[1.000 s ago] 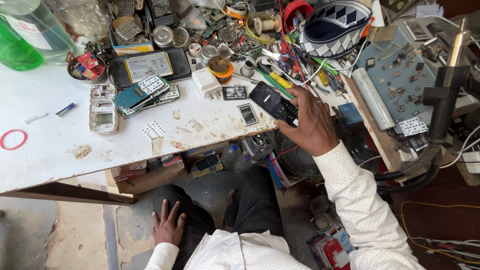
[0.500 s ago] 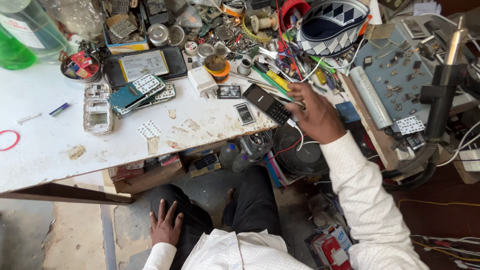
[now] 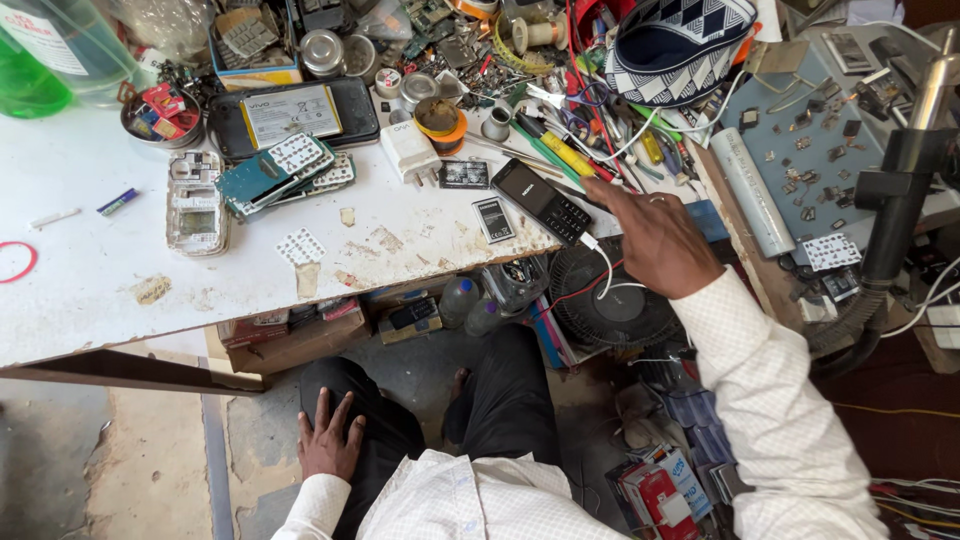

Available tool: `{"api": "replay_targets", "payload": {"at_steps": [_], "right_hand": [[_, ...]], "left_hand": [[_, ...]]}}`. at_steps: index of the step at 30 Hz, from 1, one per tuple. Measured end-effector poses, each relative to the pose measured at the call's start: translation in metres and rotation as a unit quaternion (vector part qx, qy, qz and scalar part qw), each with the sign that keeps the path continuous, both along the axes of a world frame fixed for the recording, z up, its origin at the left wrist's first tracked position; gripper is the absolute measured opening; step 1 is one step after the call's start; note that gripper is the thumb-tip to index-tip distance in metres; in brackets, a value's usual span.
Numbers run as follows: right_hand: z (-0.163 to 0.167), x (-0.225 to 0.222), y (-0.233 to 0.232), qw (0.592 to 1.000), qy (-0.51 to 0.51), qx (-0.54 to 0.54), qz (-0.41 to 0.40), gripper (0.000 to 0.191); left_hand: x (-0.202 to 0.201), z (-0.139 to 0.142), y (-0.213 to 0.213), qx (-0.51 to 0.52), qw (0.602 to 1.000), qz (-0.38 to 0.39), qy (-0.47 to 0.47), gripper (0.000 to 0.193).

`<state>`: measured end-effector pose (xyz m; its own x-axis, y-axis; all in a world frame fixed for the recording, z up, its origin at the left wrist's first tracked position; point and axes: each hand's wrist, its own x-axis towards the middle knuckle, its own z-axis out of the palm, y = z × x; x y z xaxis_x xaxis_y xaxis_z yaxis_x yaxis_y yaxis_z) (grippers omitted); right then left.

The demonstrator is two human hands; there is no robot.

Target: The person holds a black Nokia phone and connects a white USB cable to its charging port. They then use a small metal tool to probe the port area, remove the battery, and reinsert it. Finally, they place the phone on the workbench.

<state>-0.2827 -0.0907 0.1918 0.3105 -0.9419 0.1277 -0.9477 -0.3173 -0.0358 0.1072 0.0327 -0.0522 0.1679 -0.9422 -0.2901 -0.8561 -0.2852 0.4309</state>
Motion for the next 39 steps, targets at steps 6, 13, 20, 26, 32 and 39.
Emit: {"api": "replay_targets", "payload": {"at_steps": [6,13,20,26,32,39], "right_hand": [[0.000,-0.012,0.017,0.997,-0.017,0.021,0.074,0.093],[-0.006,-0.025,0.015,0.995,-0.014,-0.009,0.095,0.083],[0.016,0.000,0.029,0.986,-0.085,-0.135,0.050,0.051],[-0.004,0.057,0.004,0.968,-0.200,-0.101,0.115,0.039],[-0.032,0.130,-0.043,0.947,-0.221,-0.096,0.213,0.032],[0.024,0.084,0.015,0.910,-0.198,0.343,0.124,0.035]], "left_hand": [[-0.001,-0.002,0.000,0.013,1.000,-0.002,-0.009,0.057],[0.000,0.000,0.001,0.010,1.000,-0.005,-0.006,0.057],[0.003,0.006,-0.001,0.033,0.999,-0.002,-0.011,0.056],[0.002,0.008,0.000,0.015,1.000,-0.010,-0.020,0.056],[0.006,0.009,0.004,0.001,1.000,0.006,-0.007,0.055],[0.009,0.007,0.003,-0.008,1.000,0.000,-0.009,0.055]]}}
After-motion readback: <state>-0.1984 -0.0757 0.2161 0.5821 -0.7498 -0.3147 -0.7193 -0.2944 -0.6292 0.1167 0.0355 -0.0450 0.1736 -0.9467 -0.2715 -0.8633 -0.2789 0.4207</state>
